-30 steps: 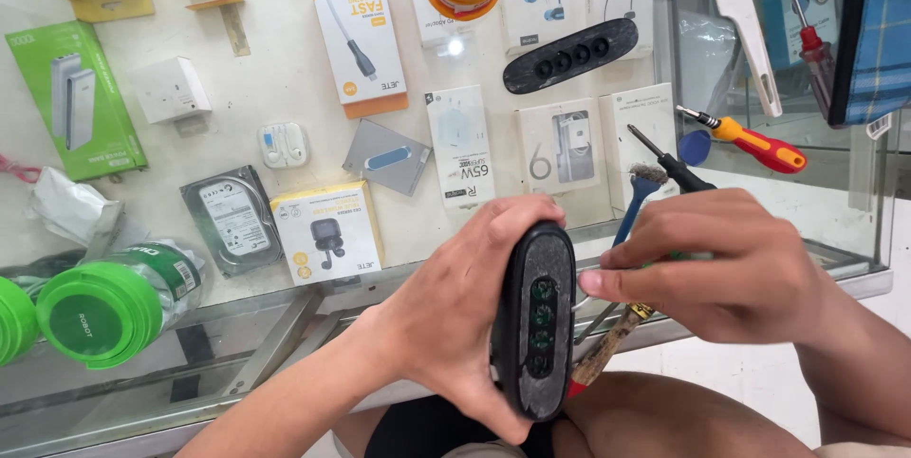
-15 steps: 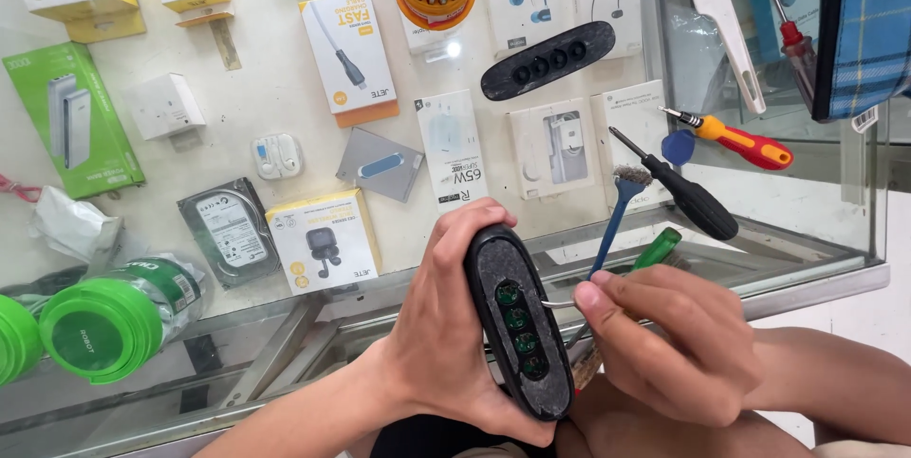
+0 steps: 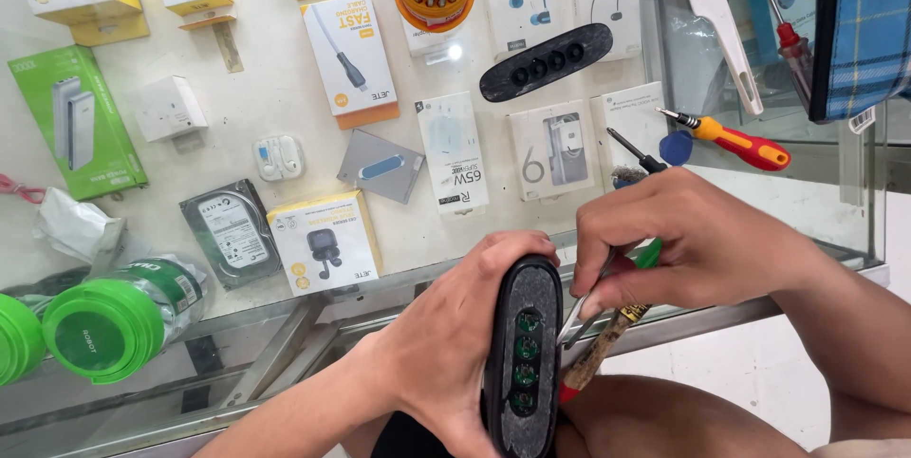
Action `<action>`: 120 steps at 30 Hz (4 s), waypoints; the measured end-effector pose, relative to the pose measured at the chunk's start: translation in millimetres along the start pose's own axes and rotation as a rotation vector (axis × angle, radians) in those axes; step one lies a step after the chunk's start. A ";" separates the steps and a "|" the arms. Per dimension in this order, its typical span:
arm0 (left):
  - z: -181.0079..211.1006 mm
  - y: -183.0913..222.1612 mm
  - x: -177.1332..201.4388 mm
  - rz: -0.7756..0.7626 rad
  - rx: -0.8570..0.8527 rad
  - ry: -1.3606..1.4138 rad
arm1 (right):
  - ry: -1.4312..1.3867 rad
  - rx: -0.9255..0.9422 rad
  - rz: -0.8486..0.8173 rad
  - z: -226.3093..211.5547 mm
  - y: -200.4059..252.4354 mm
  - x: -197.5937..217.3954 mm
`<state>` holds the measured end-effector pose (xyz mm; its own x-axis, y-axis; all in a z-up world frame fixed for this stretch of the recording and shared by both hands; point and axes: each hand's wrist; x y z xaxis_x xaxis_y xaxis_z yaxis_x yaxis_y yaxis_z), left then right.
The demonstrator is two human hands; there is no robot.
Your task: Disassembling a portable electronic device using screwdrivers and pry tools on a repair bench
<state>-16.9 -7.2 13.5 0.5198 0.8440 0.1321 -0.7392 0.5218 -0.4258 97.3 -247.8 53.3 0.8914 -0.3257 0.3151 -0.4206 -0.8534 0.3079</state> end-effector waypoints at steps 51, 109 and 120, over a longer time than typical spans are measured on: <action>-10.5 -0.1 25.8 0.022 0.479 1.431 | 0.650 0.244 0.619 -16.7 61.2 -51.2; 5.3 -17.0 45.7 0.312 0.920 0.684 | 0.769 0.435 0.360 -68.6 16.0 -25.7; -1.6 -9.3 41.3 0.425 0.574 0.513 | 0.791 0.059 0.641 -89.5 55.7 -54.5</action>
<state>12.1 22.6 21.5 0.1779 0.8933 -0.4127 -0.9434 0.2741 0.1867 10.2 -241.1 133.7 0.1255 -0.3842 0.9147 -0.7517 -0.6385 -0.1650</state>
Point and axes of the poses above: each hand's wrist, its own y-axis away from the middle knuckle, its own x-axis out of the back of the hand, z = x × y, and after that the axes turned 10 degrees about -x, right-handed
